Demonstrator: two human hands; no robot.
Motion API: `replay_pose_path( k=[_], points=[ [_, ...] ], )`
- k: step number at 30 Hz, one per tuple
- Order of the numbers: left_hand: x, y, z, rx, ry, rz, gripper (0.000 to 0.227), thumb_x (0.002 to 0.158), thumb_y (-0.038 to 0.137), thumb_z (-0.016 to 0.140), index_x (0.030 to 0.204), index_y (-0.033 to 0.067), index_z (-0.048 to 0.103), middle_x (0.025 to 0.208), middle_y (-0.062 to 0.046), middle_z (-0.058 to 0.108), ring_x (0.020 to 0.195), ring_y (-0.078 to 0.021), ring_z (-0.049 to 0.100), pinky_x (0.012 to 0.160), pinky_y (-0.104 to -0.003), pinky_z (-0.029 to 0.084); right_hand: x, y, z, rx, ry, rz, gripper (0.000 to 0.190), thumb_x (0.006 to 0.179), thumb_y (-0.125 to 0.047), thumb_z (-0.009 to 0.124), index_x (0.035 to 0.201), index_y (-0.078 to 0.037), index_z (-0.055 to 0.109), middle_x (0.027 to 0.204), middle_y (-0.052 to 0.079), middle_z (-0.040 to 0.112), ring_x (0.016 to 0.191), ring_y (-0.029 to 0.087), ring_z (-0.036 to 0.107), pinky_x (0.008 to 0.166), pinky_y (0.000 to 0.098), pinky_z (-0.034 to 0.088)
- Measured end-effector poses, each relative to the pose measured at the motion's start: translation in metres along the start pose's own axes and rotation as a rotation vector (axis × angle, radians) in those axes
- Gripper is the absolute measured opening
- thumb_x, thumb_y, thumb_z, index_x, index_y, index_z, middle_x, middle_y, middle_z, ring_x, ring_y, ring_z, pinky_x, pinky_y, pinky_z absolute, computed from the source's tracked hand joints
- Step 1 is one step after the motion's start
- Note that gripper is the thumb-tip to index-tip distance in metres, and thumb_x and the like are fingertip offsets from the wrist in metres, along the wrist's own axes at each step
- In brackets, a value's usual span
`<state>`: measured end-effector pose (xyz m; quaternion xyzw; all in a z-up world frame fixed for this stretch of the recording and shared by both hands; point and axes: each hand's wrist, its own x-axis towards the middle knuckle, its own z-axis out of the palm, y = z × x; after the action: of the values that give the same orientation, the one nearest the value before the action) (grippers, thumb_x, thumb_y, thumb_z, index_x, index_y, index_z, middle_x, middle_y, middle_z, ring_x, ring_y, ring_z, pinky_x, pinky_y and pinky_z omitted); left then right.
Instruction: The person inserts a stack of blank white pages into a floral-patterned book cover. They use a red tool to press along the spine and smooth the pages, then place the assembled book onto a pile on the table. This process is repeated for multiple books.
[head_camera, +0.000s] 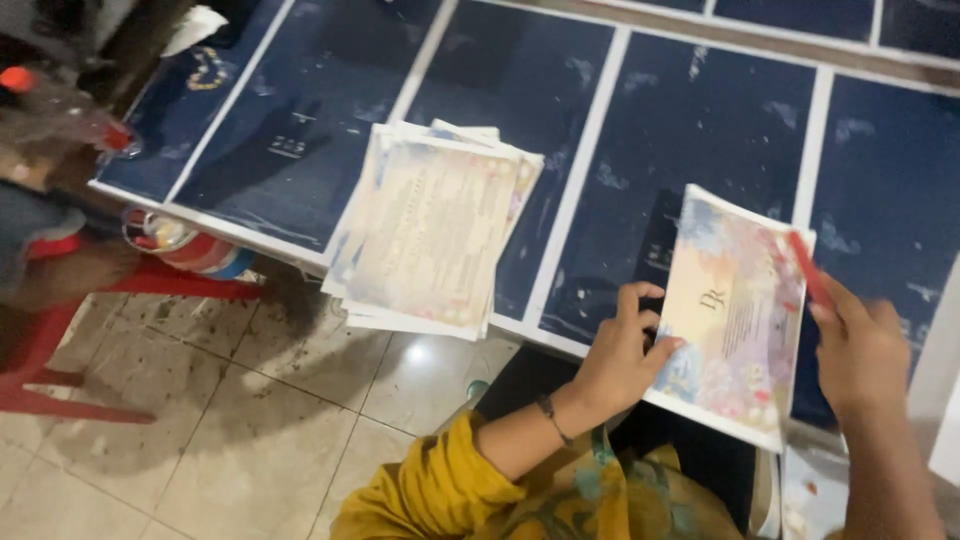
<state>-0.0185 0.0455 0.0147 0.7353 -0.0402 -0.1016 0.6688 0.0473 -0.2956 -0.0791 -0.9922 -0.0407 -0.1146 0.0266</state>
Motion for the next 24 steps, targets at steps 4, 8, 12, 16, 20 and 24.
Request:
replay_pose_path(
  k=[4, 8, 12, 16, 20, 24],
  points=[
    [-0.017, 0.025, -0.069, -0.089, 0.132, 0.07, 0.052, 0.097, 0.008, 0.067, 0.145, 0.0058, 0.046, 0.105, -0.014, 0.075, 0.069, -0.016, 0.067, 0.051, -0.023, 0.053, -0.038, -0.009, -0.037, 0.34, -0.08, 0.303, 0.043, 0.129, -0.034, 0.042, 0.131, -0.003, 0.072, 0.097, 0.026, 0.07, 0.087, 0.045, 0.064, 0.077, 0.0523, 0.043],
    [-0.036, 0.024, -0.189, 0.235, 0.402, 0.272, 0.023, 0.094, 0.029, 0.072, 0.078, 0.0119, 0.072, 0.14, -0.001, 0.066, 0.074, -0.0075, 0.07, 0.068, -0.022, 0.056, -0.051, -0.04, -0.075, 0.612, -0.1, 0.525, 0.04, 0.132, -0.025, 0.046, 0.128, 0.003, 0.075, 0.071, 0.017, 0.056, 0.058, 0.028, 0.05, 0.053, 0.0425, 0.039],
    [-0.067, 0.021, -0.268, 0.031, 0.455, 0.171, 0.037, 0.096, 0.007, 0.076, 0.131, 0.012, 0.066, 0.085, 0.002, 0.073, 0.054, -0.0041, 0.052, 0.045, -0.014, 0.044, -0.05, -0.01, -0.046, 0.511, -0.102, 0.452, 0.04, 0.132, -0.029, 0.051, 0.139, 0.002, 0.076, 0.09, 0.021, 0.071, 0.069, 0.032, 0.062, 0.06, 0.0437, 0.046],
    [-0.041, -0.005, -0.319, 0.86, 0.602, 0.048, 0.036, 0.103, 0.024, 0.066, 0.132, 0.0035, 0.065, 0.133, -0.018, 0.065, 0.115, -0.0377, 0.064, 0.095, -0.052, 0.05, -0.048, -0.011, -0.042, 0.393, -0.134, 0.44, 0.041, 0.128, -0.03, 0.053, 0.135, 0.001, 0.079, 0.093, 0.031, 0.075, 0.081, 0.042, 0.07, 0.069, 0.0488, 0.05],
    [0.073, -0.048, -0.377, 1.202, 0.503, 0.236, 0.054, 0.103, 0.033, 0.062, 0.146, 0.0019, 0.053, 0.155, -0.021, 0.05, 0.144, -0.0364, 0.044, 0.116, -0.056, 0.03, -0.062, -0.04, -0.016, -0.419, -0.051, 0.449, 0.043, 0.123, -0.073, 0.065, 0.115, -0.033, 0.079, 0.084, -0.003, 0.077, 0.073, 0.02, 0.074, 0.071, 0.0268, 0.057],
    [0.194, 0.002, -0.375, 1.281, 0.353, 0.105, 0.038, 0.1, 0.028, 0.067, 0.129, 0.0033, 0.063, 0.156, -0.018, 0.039, 0.138, -0.0494, 0.04, 0.1, -0.075, 0.039, -0.068, -0.07, -0.008, -0.24, 0.073, 0.439, 0.037, 0.119, -0.063, 0.066, 0.116, -0.027, 0.07, 0.105, 0.003, 0.075, 0.085, 0.037, 0.075, 0.069, 0.0481, 0.057]
  ],
)
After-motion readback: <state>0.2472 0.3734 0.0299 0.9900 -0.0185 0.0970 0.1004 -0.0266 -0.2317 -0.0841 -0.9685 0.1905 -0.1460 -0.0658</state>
